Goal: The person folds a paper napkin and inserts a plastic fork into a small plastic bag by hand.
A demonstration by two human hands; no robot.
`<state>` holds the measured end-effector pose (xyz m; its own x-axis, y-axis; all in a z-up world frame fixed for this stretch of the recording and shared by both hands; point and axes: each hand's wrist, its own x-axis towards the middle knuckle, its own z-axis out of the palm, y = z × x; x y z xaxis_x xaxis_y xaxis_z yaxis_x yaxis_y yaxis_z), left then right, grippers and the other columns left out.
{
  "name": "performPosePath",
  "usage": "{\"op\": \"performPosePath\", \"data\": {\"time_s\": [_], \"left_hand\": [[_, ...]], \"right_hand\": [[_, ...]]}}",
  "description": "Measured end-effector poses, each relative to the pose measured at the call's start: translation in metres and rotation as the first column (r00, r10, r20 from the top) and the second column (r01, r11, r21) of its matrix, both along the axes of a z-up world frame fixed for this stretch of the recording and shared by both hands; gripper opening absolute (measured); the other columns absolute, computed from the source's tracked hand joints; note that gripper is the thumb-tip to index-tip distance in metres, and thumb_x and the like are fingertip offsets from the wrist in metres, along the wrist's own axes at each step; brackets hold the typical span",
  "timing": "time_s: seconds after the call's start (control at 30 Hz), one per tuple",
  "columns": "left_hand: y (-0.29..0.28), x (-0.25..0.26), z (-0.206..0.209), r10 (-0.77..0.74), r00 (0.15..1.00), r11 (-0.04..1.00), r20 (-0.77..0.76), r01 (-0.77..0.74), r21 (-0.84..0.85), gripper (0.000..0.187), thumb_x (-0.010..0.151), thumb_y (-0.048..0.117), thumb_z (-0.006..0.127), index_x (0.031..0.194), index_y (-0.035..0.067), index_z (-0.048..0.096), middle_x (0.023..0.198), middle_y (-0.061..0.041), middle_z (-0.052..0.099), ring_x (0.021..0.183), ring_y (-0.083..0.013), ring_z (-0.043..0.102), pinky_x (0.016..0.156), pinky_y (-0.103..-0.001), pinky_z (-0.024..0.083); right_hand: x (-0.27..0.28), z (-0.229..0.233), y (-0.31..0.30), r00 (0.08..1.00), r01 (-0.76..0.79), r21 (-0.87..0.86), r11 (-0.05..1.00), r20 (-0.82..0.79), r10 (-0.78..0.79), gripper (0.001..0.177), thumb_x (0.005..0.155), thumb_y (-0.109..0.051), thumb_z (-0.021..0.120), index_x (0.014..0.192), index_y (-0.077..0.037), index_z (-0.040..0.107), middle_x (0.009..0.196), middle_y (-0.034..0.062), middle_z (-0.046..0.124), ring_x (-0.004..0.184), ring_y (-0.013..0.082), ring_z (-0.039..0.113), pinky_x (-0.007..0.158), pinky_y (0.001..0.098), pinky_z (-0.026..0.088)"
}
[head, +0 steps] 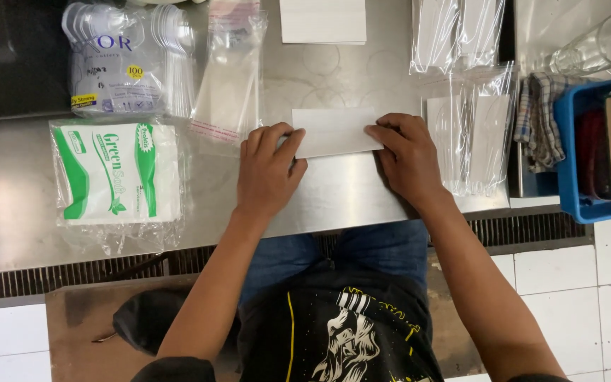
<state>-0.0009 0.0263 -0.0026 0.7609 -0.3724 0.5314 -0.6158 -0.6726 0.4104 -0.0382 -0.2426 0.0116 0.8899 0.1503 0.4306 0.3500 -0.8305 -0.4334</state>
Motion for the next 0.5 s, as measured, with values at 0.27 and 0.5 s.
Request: {"op": "performPosePath", "data": {"time_s": [0.27, 0.5], "left_hand": [[0.001, 0.000, -0.002, 0.007, 1.000, 0.999, 0.028, -0.009, 0.054, 0.026, 0.088, 0.009, 0.072, 0.113, 0.013, 0.076, 0.108, -0.003, 0.060, 0.107, -0.0227, 0.055, 0.080, -0.035, 0.045], [0.001, 0.000, 0.006, -0.005, 1.000, 0.999, -0.012, 0.006, 0.042, 0.026, 0.088, 0.008, 0.073, 0.113, 0.011, 0.077, 0.108, -0.003, 0.061, 0.107, -0.0223, 0.054, 0.081, -0.035, 0.045]], "right_hand": [[-0.004, 0.018, 0.011, 0.999, 0.009, 0.131, 0.991, -0.044, -0.004, 0.028, 0.096, 0.012, 0.068, 0.121, 0.002, 0.073, 0.120, 0.0186, 0.066, 0.111, 0.0377, 0.063, 0.091, 0.0456, 0.056], [-0.005, 0.020, 0.012, 0.997, 0.012, 0.180, 0.984, -0.083, 0.003, 0.025, 0.096, 0.013, 0.067, 0.117, 0.002, 0.073, 0.122, 0.0192, 0.064, 0.115, 0.0386, 0.062, 0.093, 0.0471, 0.056]]}}
